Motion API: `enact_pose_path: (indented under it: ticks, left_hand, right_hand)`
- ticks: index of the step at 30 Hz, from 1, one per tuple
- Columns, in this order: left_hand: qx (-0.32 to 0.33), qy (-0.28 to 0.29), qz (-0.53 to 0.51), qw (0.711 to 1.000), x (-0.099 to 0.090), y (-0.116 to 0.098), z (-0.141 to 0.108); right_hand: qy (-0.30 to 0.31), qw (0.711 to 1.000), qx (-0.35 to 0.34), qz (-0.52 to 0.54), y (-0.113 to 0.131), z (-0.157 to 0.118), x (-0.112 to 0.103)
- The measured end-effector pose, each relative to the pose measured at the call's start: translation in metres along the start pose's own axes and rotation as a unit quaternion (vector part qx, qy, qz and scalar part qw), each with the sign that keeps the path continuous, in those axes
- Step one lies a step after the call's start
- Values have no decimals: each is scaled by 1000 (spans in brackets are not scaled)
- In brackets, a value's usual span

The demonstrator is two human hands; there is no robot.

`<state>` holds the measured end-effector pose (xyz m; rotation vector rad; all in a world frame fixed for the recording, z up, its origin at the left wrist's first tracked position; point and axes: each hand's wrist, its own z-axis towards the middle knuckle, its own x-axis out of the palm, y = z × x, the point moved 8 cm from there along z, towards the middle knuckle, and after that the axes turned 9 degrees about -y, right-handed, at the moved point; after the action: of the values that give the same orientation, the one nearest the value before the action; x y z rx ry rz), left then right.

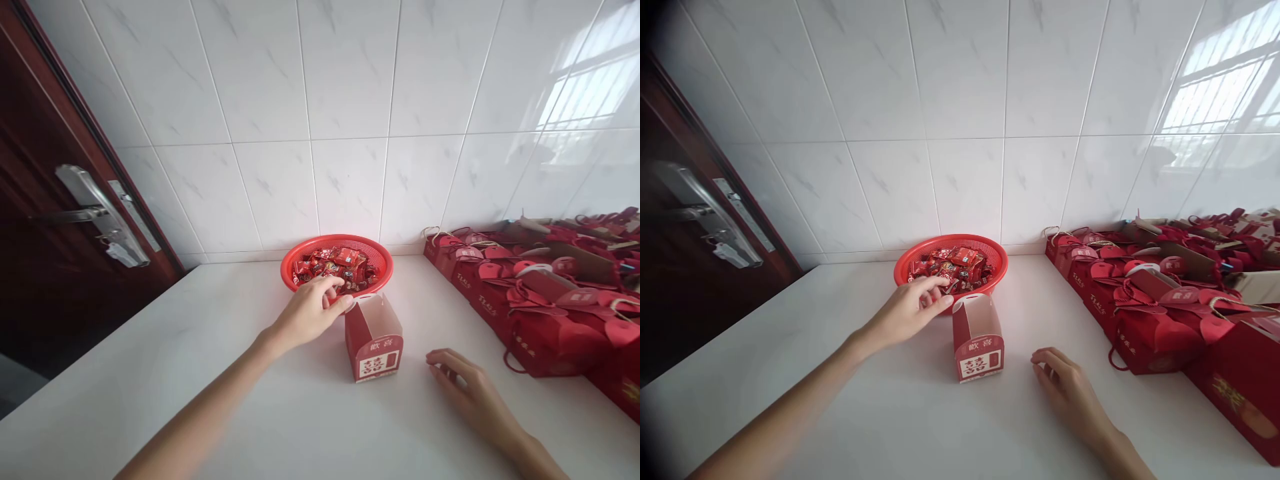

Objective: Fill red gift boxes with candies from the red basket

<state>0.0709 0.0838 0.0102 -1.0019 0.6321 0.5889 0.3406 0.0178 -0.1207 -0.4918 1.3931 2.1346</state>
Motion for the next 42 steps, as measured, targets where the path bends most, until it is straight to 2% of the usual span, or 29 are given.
enact_pose_path:
  ticks: [4,7,12,16,22,25,26,27,28,31,34,38,42]
  left_hand:
    - [-40,20,47,998,24,1,-7]
    - [-44,37,68,996,40,-5,-7]
    - [-32,84,-9,996,51,0,-5]
    - [-52,94,-50,993,36,14,-8]
    - [-96,123,-96,983,10,32,-17]
    - [-113,97,-111,983,-6,43,-14]
    - [-109,75,-108,985,-14,46,-11]
    - [-101,51,-102,988,-21,48,-6]
    - [-90,30,-96,991,-28,50,-1]
    - [-60,-2,-75,995,-35,58,21]
    - [-49,11,-39,998,-23,73,49]
    - [-62,85,67,992,11,99,79]
    - [-73,135,122,981,32,114,86]
  right_hand:
    - [8,1000,27,7,-1,2,9]
    - [29,999,40,19,2,4,18]
    - [120,992,35,4,14,13,42]
    - [172,985,5,-7,26,26,67]
    - [217,974,-59,-2,49,43,98]
    - [313,948,-60,-7,54,55,101]
    - [348,936,-58,-7,55,61,97]
    - [356,933,-55,-5,56,71,89]
    - [338,939,-58,0,59,86,77]
    - [221,973,-57,30,68,135,40]
    - [144,987,-71,28,78,175,29]
    - [124,986,-67,-94,76,215,59]
    - [156,975,-47,-152,69,240,97]
